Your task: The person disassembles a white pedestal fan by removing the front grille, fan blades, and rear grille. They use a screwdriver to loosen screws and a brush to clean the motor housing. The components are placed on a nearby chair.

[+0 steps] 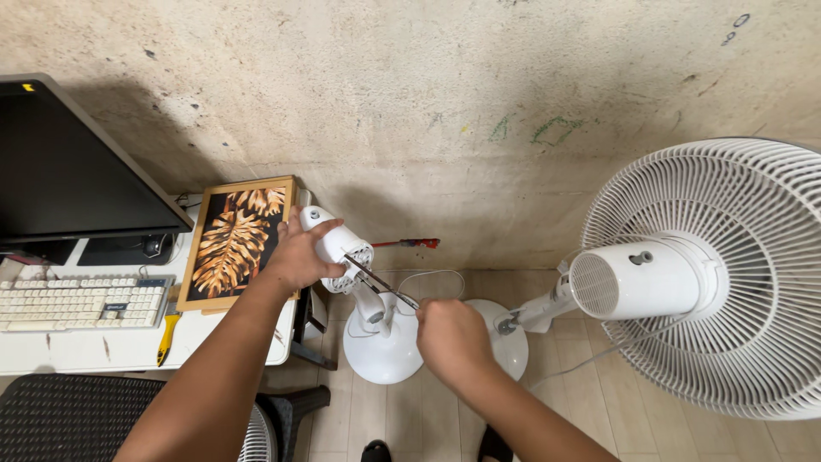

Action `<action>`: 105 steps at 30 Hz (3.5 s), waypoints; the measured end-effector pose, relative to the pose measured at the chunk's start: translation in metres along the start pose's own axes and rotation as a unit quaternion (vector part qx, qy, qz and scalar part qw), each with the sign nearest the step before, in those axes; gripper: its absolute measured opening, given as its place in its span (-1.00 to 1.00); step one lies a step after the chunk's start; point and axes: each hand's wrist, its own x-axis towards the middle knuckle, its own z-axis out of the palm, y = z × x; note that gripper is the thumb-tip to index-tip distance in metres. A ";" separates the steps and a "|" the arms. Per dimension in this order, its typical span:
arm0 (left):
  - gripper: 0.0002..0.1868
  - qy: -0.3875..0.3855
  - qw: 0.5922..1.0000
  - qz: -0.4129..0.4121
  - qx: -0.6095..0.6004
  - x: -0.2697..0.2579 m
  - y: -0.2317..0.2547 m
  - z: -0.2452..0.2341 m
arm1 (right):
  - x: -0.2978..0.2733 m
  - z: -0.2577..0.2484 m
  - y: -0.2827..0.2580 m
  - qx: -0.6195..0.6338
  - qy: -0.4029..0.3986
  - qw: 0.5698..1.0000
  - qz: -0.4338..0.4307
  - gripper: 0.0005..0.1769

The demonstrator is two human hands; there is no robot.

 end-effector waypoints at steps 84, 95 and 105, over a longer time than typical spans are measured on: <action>0.03 0.201 0.967 -0.027 -0.151 -0.019 -0.031 0.011 | -0.006 -0.020 0.056 0.623 -0.383 0.603 0.319 -0.52; 0.45 -0.023 0.998 -0.023 -0.058 -0.011 -0.012 -0.015 | -0.017 -0.009 0.032 0.214 -0.157 0.958 0.111 -0.69; 0.43 0.008 0.998 -0.016 -0.065 -0.016 -0.012 -0.008 | -0.017 -0.010 0.023 0.089 -0.146 0.974 0.150 -0.50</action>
